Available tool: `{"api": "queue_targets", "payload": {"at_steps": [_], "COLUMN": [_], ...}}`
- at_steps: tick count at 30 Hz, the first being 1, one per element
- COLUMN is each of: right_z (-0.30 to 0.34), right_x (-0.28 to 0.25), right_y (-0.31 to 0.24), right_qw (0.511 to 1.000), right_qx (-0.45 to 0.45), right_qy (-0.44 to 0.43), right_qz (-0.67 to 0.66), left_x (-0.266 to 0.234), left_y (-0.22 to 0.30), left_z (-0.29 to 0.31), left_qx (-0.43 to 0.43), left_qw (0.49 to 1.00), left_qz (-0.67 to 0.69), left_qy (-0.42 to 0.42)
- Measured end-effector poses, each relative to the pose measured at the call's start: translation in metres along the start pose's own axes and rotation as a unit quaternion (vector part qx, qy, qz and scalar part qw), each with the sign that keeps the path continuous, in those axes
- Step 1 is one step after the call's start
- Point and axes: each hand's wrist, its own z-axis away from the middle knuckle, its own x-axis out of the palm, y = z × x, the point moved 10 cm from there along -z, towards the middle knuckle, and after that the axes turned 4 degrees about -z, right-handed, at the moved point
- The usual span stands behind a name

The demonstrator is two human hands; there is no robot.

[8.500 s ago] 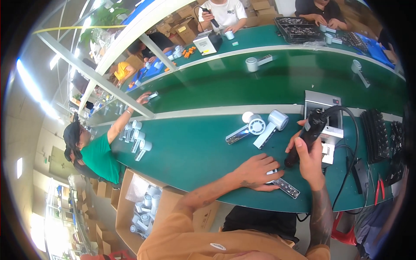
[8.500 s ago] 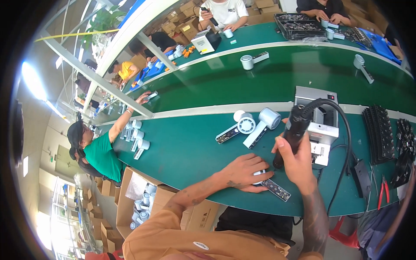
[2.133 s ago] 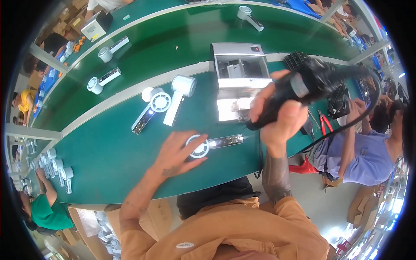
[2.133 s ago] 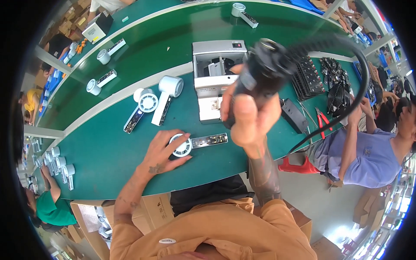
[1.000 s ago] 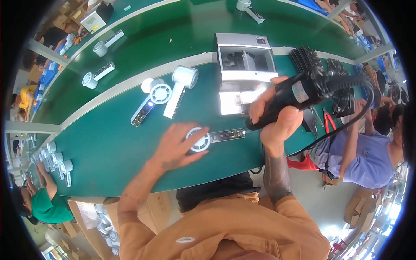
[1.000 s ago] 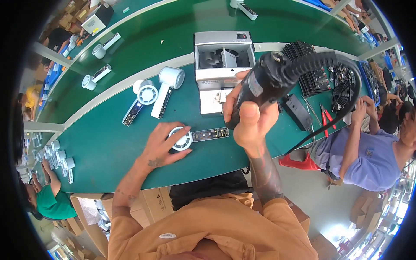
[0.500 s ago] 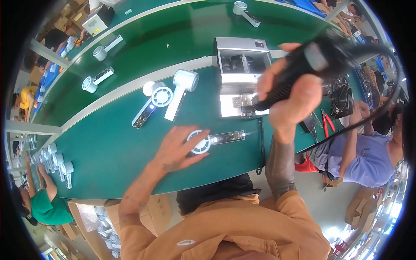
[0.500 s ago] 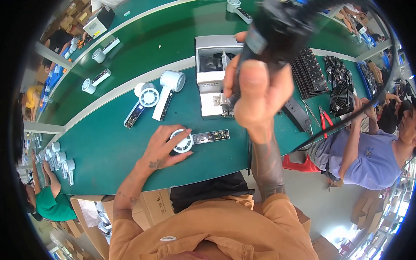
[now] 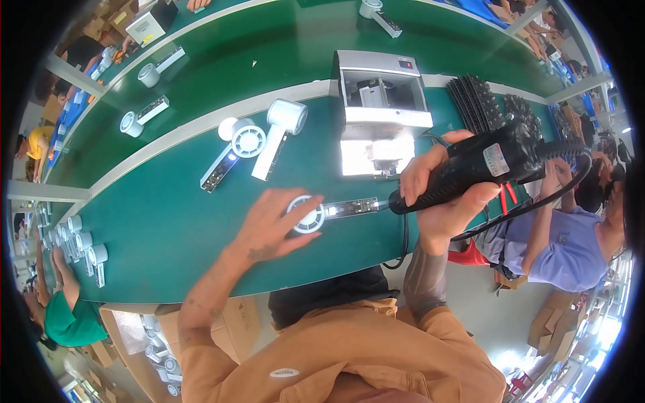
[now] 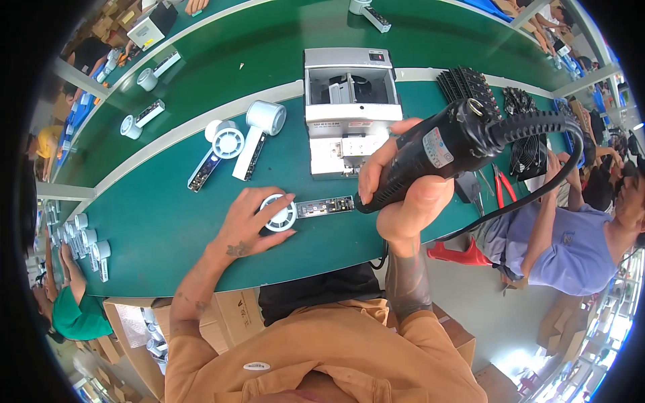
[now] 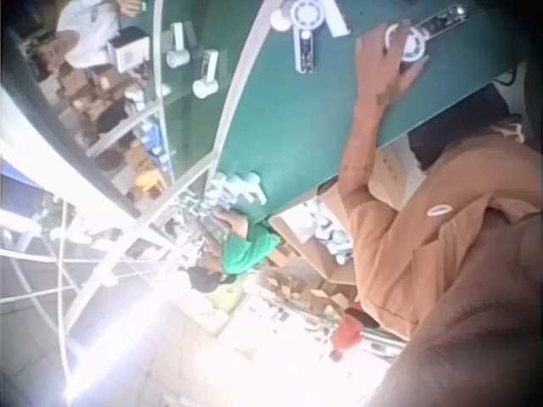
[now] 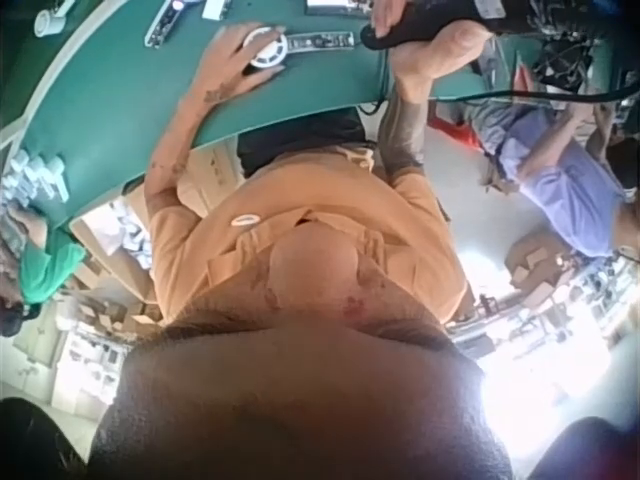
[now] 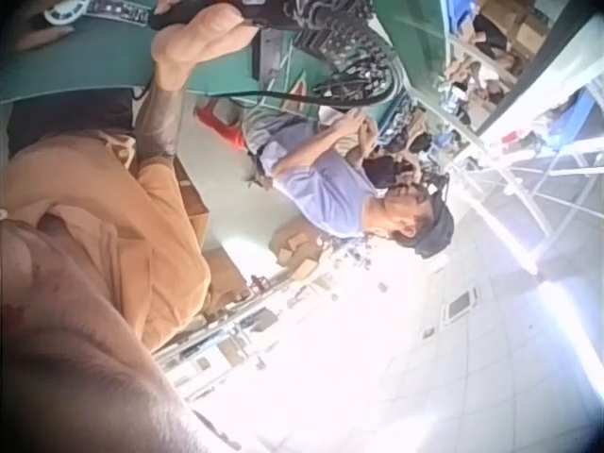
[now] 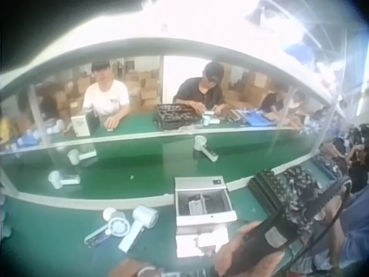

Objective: The person assembles hair dryer components by hand, inserting PCBs and screws into a plastic housing, then securing them with an electric screwdriver.

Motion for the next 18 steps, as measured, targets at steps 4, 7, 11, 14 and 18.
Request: {"api": "queue_targets", "payload": {"at_steps": [4, 7, 11, 14, 18], "right_z": [0.001, 0.003, 0.009, 0.009, 0.006], "right_x": [-0.003, -0.006, -0.003, -0.006, -0.009], "right_y": [0.006, 0.01, 0.008, -0.001, 0.011], "right_qw": [1.0, 1.0, 0.999, 0.999, 0.998], "right_qx": [0.01, 0.016, 0.008, -0.008, 0.007], "right_qy": [-0.005, 0.003, -0.018, -0.002, -0.017], "right_qz": [-0.009, -0.011, -0.048, -0.043, -0.053], "left_x": [0.001, 0.002, 0.002, 0.003, 0.001], "left_y": [-0.001, -0.001, -0.001, -0.001, -0.001], "left_z": [-0.002, -0.003, -0.002, -0.003, -0.004], "left_qx": [-0.003, -0.003, -0.004, -0.008, -0.003], "left_qw": [1.0, 1.0, 1.0, 1.0, 1.0], "left_qz": [0.004, 0.004, 0.005, 0.004, 0.003], "left_qy": [-0.006, -0.009, -0.011, -0.013, -0.002]}}
